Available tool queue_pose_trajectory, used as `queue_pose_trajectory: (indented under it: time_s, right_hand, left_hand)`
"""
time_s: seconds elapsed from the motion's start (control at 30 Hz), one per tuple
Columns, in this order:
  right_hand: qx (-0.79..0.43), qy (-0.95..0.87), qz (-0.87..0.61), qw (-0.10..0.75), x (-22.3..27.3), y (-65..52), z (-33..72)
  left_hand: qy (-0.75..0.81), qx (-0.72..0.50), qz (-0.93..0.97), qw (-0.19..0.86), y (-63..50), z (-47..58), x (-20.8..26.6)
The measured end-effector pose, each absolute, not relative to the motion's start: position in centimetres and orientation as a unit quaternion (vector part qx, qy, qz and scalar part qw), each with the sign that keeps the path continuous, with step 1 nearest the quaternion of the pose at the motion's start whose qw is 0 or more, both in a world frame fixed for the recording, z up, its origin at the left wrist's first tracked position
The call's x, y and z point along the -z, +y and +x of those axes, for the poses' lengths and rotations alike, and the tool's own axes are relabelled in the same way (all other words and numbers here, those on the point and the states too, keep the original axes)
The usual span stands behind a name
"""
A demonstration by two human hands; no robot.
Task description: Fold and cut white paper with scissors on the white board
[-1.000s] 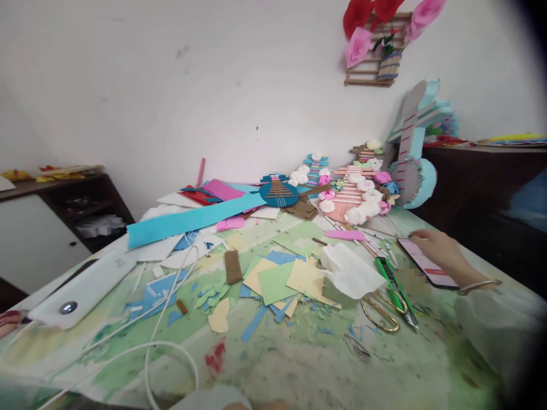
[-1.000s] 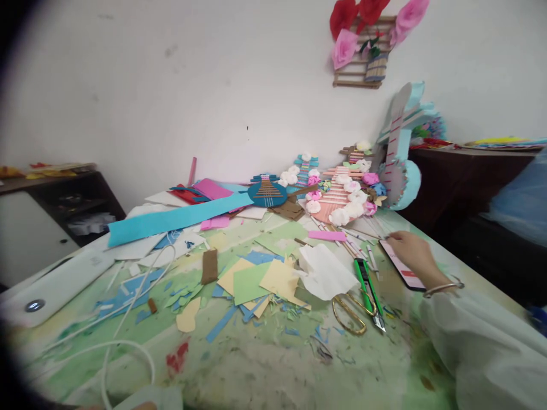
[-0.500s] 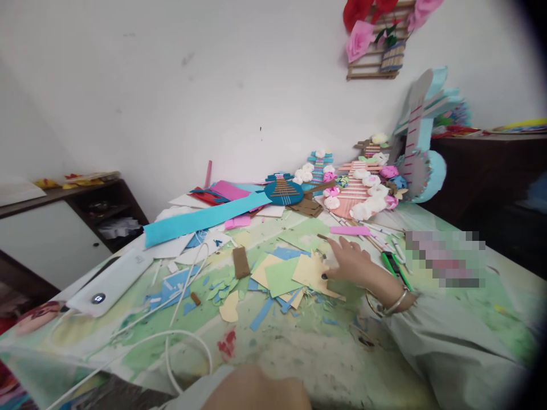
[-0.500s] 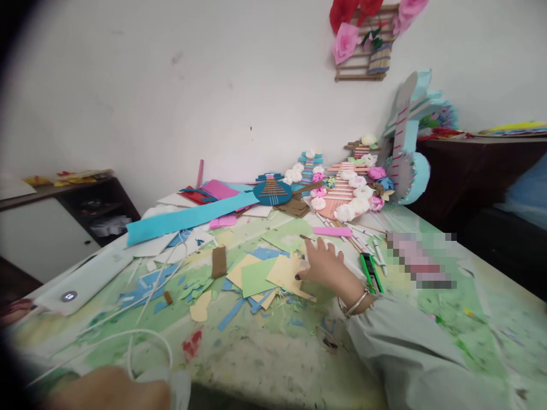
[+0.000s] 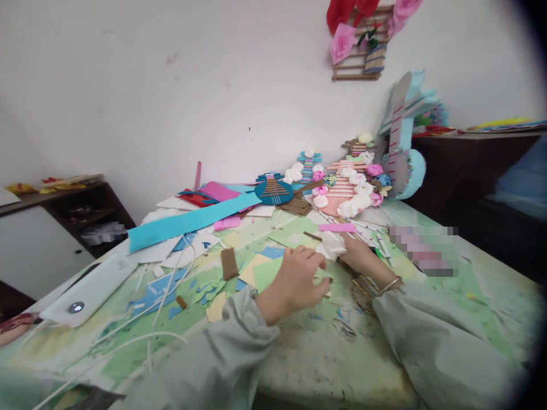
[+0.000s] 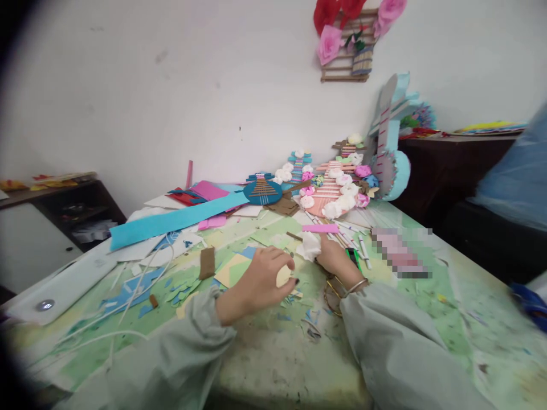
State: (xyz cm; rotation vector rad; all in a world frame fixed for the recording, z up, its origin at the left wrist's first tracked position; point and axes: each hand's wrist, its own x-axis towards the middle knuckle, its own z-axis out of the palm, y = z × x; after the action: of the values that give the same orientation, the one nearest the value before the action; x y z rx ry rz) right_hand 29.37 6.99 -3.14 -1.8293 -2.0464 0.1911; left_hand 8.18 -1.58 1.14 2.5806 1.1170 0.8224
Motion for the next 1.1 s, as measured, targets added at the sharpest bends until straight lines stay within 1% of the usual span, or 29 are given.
queue_pose_trajectory:
  time_s: [0.07, 0.13, 0.17, 0.3, 0.37, 0.43, 0.5, 0.63, 0.7, 0.8, 0.83, 0.87, 0.9, 0.97, 1.03, 1.1]
  right_hand:
    - [-0.063, -0.722, -0.662, 0.191, 2.6, 6.9, 29.4]
    - [-0.055, -0.702, -0.682, 0.2, 2.2, 6.8, 29.6]
    - [-0.054, -0.693, -0.689, 0.205, 2.0, 6.8, 29.7]
    - [-0.058, -0.68, -0.696, 0.22, 1.4, 6.6, 30.0]
    - [-0.057, -0.682, -0.696, 0.215, 1.4, 6.7, 30.2]
    - [-0.05, -0.684, -0.7, 0.197, 1.7, 6.8, 30.5]
    - [-0.046, -0.68, -0.712, 0.171, 2.1, 6.9, 30.8]
    - [-0.062, -0.685, -0.715, 0.127, 2.2, 6.5, 30.7]
    - [-0.065, -0.722, -0.674, 0.146, 1.6, 5.7, 29.7]
    - [-0.104, -0.812, -0.524, 0.234, 0.7, 4.1, 27.1]
    - [-0.134, -0.835, -0.477, 0.241, 0.6, 3.6, 26.1]
    - [-0.166, -0.855, -0.438, 0.224, 0.7, 3.2, 25.1]
    - [-0.191, -0.872, -0.409, 0.189, 0.9, 2.9, 24.1]
    - [-0.202, -0.893, -0.386, 0.111, 1.9, 2.6, 22.4]
    - [-0.166, -0.895, -0.408, 0.071, 2.9, 2.7, 21.1]
    - [-0.122, -0.886, -0.444, 0.056, 3.5, 2.9, 20.0]
  left_hand:
    - [0.388, -0.192, 0.901, 0.018, 2.0, 8.3, 1.6]
    - [0.407, -0.137, 0.903, -0.014, 5.0, 8.1, 3.6]
    - [0.433, -0.131, 0.892, -0.017, 6.2, 7.9, 4.2]
    - [0.486, -0.1, 0.868, 0.035, 9.8, 7.5, 4.4]
    - [0.494, -0.093, 0.864, 0.027, 10.8, 7.3, 4.1]
    - [0.48, -0.086, 0.873, 0.031, 11.2, 7.0, 3.7]
    - [0.45, -0.076, 0.888, 0.057, 11.1, 6.6, 3.6]
    - [0.413, -0.068, 0.904, 0.085, 9.6, 5.5, 3.3]
    - [0.404, -0.068, 0.907, 0.099, 8.7, 4.9, 3.1]
    - [0.378, -0.099, 0.911, 0.134, 7.5, 3.4, 2.7]
    - [0.366, -0.121, 0.911, 0.145, 7.2, 2.7, 2.5]
    - [0.361, -0.148, 0.908, 0.149, 6.9, 1.8, 2.3]
    - [0.37, -0.174, 0.901, 0.144, 6.7, 0.8, 2.2]
    - [0.445, -0.204, 0.866, 0.103, 6.4, -1.7, 2.0]
    - [0.559, -0.18, 0.809, 0.038, 6.1, -4.5, 2.1]
    - [0.671, -0.127, 0.731, -0.014, 5.7, -7.2, 2.5]
